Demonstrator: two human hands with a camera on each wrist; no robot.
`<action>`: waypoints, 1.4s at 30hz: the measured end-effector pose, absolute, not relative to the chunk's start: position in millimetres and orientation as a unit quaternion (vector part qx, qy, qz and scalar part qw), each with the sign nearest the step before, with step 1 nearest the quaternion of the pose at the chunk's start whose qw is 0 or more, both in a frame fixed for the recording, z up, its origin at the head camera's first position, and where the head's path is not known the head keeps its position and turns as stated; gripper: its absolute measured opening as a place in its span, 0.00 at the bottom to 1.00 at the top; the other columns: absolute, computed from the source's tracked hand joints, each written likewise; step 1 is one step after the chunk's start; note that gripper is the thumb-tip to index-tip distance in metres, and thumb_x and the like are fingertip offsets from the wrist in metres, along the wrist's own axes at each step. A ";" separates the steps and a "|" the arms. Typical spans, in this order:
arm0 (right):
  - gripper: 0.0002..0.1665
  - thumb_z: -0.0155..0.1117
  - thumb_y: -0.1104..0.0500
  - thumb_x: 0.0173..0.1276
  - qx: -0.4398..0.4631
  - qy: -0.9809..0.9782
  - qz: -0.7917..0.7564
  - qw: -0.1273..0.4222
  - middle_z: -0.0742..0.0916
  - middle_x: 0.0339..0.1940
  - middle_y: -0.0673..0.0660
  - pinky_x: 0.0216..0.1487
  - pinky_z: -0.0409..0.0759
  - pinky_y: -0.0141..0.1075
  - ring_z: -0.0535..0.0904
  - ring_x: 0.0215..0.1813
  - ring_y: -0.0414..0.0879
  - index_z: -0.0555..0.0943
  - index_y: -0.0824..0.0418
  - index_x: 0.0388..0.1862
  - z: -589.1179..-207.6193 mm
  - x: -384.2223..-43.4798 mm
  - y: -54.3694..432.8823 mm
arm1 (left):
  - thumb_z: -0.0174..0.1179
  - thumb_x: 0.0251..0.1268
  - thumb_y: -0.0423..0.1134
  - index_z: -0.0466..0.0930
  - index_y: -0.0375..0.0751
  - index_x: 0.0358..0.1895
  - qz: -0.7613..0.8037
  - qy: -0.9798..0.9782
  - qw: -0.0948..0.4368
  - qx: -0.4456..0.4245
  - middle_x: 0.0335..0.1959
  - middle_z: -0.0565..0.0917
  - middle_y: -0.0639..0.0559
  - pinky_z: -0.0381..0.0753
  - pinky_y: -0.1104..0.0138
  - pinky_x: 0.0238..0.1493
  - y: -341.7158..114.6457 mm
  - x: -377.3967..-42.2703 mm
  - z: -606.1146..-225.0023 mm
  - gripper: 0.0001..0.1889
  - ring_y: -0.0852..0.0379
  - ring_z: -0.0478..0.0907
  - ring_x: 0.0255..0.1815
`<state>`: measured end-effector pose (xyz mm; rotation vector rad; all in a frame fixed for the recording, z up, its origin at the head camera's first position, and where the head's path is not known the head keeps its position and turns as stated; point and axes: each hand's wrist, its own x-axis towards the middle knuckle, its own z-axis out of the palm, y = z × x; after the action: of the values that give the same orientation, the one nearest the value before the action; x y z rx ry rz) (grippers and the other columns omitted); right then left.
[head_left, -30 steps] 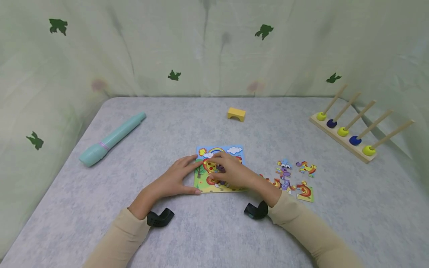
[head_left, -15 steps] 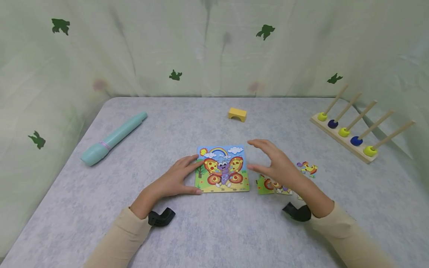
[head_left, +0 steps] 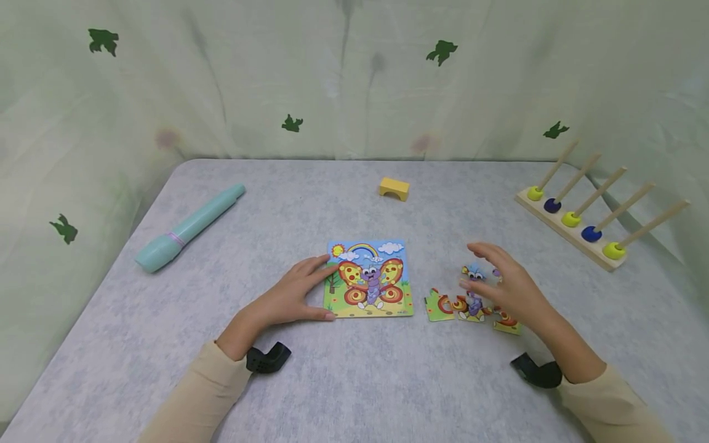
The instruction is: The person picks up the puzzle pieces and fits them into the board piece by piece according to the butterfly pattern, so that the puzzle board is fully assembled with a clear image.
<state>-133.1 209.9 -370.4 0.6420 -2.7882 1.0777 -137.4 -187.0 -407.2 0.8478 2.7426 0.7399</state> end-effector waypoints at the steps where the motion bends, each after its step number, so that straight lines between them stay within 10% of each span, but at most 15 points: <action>1: 0.38 0.67 0.54 0.55 0.207 -0.913 0.351 0.037 0.71 0.59 0.61 0.52 0.65 0.56 0.65 0.58 0.55 0.64 0.63 0.63 -372.7 -133.7 212.2 | 0.58 0.43 0.69 0.54 0.50 0.69 0.249 0.922 0.089 0.284 0.70 0.48 0.50 0.48 0.49 0.62 -186.8 -137.4 -407.0 0.49 0.47 0.43 0.69; 21: 0.44 0.67 0.48 0.55 0.178 -0.932 0.308 -0.071 0.67 0.62 0.68 0.59 0.56 0.56 0.58 0.64 0.62 0.63 0.70 0.63 -401.3 -147.8 230.3 | 0.57 0.42 0.70 0.55 0.49 0.69 0.246 0.922 0.086 0.285 0.70 0.48 0.49 0.48 0.49 0.63 -186.6 -137.9 -406.9 0.49 0.47 0.43 0.69; 42: 0.36 0.71 0.60 0.51 0.266 -0.899 0.341 0.064 0.67 0.58 0.61 0.49 0.69 0.51 0.65 0.56 0.54 0.69 0.67 0.59 -374.6 -135.6 200.7 | 0.59 0.45 0.67 0.55 0.47 0.69 0.252 0.920 0.088 0.286 0.70 0.48 0.50 0.47 0.49 0.63 -185.0 -136.1 -405.8 0.48 0.47 0.43 0.68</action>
<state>-135.6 200.7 -374.6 0.8031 -2.7163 1.0293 -136.1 -185.0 -405.8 0.8521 2.7394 0.7492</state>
